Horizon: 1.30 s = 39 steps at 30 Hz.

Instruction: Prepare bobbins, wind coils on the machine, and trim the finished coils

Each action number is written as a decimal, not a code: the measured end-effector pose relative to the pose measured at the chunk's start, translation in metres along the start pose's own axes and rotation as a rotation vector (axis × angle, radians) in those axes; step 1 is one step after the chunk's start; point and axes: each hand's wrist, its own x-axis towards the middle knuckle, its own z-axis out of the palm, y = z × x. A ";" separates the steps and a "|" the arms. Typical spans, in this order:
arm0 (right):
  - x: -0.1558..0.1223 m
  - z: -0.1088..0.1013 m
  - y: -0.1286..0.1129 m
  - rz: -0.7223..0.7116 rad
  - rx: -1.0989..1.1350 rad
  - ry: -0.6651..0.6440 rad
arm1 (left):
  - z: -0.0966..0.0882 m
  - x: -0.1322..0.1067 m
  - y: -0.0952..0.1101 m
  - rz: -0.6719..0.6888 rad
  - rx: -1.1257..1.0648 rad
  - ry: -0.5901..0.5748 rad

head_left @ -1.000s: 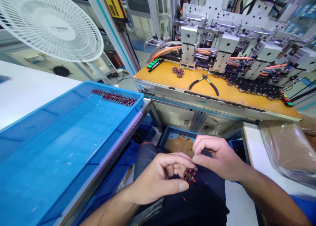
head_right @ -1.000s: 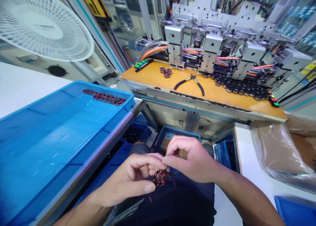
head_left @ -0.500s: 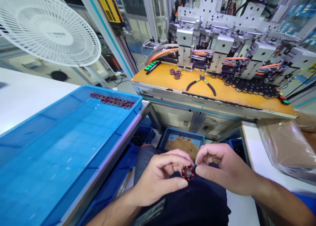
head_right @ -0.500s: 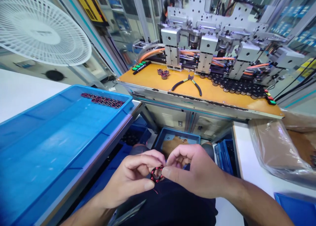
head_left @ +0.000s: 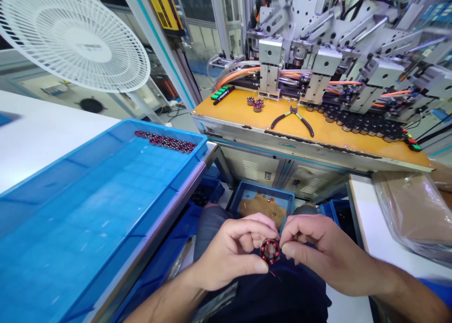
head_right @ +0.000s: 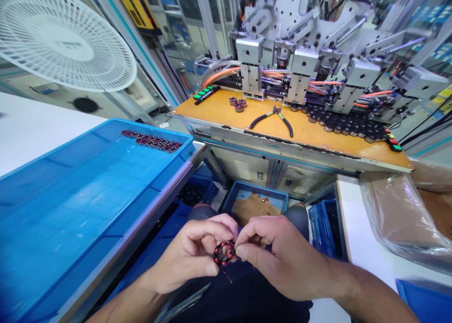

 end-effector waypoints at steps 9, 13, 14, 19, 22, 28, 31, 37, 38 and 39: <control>-0.005 0.005 -0.002 0.065 0.106 0.003 | 0.000 0.000 -0.006 0.059 0.011 -0.001; -0.006 0.008 -0.002 0.054 0.099 0.010 | 0.000 -0.001 -0.006 0.081 0.045 -0.011; -0.006 0.009 -0.002 0.043 0.086 0.015 | 0.000 -0.001 -0.006 0.089 0.061 -0.012; -0.014 0.001 -0.001 -0.118 -0.146 -0.045 | 0.001 -0.001 -0.005 0.087 0.082 -0.023; -0.022 -0.011 0.003 -0.373 -0.468 0.038 | 0.002 0.000 -0.004 0.043 0.024 -0.029; -0.014 -0.013 0.004 -0.795 -0.759 0.245 | 0.007 0.003 0.001 -0.059 -0.135 -0.079; -0.006 -0.008 0.003 -0.868 -0.703 0.207 | 0.008 0.003 0.000 -0.088 -0.180 -0.092; 0.002 -0.004 0.007 -0.912 -0.618 0.196 | 0.008 0.002 -0.001 -0.114 -0.193 -0.082; 0.002 -0.004 0.008 -0.916 -0.618 0.206 | 0.008 0.002 -0.001 -0.115 -0.191 -0.077; 0.003 -0.003 0.008 -0.923 -0.618 0.222 | 0.008 0.002 -0.001 -0.116 -0.187 -0.072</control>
